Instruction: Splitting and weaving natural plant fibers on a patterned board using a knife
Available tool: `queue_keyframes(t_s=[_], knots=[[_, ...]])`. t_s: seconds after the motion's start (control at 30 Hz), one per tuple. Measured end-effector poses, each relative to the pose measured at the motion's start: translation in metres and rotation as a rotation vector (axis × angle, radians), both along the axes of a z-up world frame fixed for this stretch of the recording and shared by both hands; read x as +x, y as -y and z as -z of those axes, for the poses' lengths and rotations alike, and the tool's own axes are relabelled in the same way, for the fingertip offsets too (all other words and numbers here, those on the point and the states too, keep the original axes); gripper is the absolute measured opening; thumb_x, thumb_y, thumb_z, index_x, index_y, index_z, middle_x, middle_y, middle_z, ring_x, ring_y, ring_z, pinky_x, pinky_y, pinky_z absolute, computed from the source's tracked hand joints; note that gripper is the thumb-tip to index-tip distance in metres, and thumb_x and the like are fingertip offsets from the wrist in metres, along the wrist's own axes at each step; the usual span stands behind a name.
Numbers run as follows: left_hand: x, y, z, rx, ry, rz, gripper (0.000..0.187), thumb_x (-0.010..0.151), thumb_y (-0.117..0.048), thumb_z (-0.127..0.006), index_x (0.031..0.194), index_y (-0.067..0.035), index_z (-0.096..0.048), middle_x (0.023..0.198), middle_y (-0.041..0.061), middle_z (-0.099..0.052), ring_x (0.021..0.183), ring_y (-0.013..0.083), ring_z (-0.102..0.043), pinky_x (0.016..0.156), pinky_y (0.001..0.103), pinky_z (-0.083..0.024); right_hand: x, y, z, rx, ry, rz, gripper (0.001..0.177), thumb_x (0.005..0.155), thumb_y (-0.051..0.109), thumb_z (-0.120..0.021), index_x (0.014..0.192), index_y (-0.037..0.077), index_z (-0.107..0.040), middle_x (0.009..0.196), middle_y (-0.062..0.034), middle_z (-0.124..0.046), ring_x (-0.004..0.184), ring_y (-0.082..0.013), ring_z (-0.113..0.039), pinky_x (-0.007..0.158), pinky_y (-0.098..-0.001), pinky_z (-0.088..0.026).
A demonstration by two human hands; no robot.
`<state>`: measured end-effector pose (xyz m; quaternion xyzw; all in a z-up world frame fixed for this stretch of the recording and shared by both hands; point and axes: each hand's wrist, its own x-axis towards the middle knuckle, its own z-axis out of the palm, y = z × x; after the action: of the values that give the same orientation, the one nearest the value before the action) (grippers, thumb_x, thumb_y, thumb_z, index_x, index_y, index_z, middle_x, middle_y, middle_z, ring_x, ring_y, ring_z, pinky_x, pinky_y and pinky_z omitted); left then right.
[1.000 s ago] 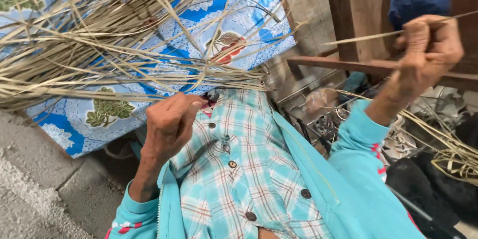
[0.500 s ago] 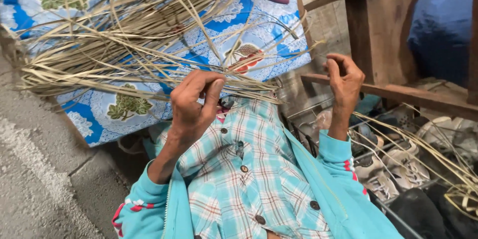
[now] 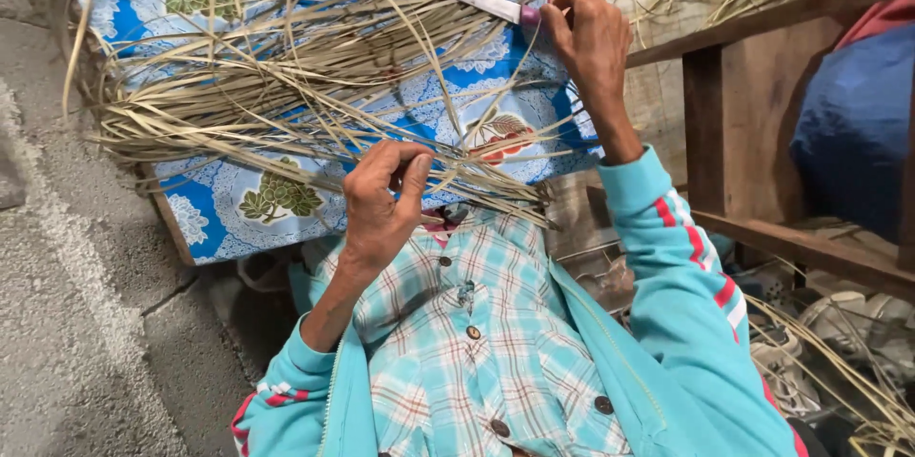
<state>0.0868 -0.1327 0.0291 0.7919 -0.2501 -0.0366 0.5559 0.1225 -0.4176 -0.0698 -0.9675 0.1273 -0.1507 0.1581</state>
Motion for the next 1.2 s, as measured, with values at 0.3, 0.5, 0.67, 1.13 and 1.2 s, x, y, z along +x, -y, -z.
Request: queue_keyframes(t_s=[0.3,0.5,0.67,1.13,1.2], knots=[[0.0,0.025,-0.01,-0.101,-0.105,0.118,0.01,0.084,-0.008,-0.051,0.082,-0.003,-0.059,0.074,0.007,-0.06,0.059,0.0125,-0.05,0.05,0.023,-0.04,-0.001,-0.035,-0.081,1.025,0.003,-0.046,0.017,0.084,0.021,-0.055,0.073,0.008,-0.054,0.062,0.0013,-0.048,0.047,-0.0043,-0.044,0.04,-0.0141,-0.037],[0.006,0.064,0.001,-0.259,-0.423,0.274,0.018,0.086,-0.01,-0.049,0.099,-0.001,-0.058,0.075,0.01,-0.057,0.059,0.0127,-0.05,0.052,0.022,-0.044,-0.032,-0.033,-0.073,1.399,0.113,0.053,0.02,0.081,0.008,-0.062,0.072,-0.005,-0.05,0.058,-0.0172,-0.049,0.042,-0.0227,-0.054,0.035,-0.0314,-0.046],[0.009,0.09,0.015,-0.165,-0.745,0.358,0.028,0.088,-0.021,-0.045,0.102,-0.001,-0.057,0.079,0.012,-0.06,0.064,0.0139,-0.052,0.055,0.026,-0.044,-0.052,-0.053,-0.096,1.373,0.262,0.024,0.013,0.08,0.001,-0.056,0.072,-0.004,-0.049,0.059,-0.0152,-0.048,0.049,-0.0209,-0.055,0.041,-0.0297,-0.046],[-0.006,0.112,0.047,-0.983,-1.35,0.064,0.022,0.085,-0.024,-0.058,0.093,-0.004,-0.061,0.085,0.016,-0.064,0.076,0.0228,-0.064,0.064,0.029,-0.054,-0.12,-0.042,-0.097,1.27,0.46,-0.121,0.006,0.071,-0.009,-0.047,0.065,-0.009,-0.047,0.059,-0.0263,-0.051,0.063,-0.038,-0.057,0.062,-0.0367,-0.047],[-0.007,0.108,0.051,-1.054,-1.367,0.045,0.019,0.084,-0.02,-0.058,0.093,-0.003,-0.061,0.085,0.018,-0.064,0.076,0.025,-0.065,0.065,0.031,-0.055,-0.122,-0.028,-0.081,1.303,0.517,0.048,0.008,0.082,-0.007,-0.047,0.074,-0.01,-0.047,0.061,-0.023,-0.05,0.058,-0.0291,-0.059,0.053,-0.0357,-0.05]])
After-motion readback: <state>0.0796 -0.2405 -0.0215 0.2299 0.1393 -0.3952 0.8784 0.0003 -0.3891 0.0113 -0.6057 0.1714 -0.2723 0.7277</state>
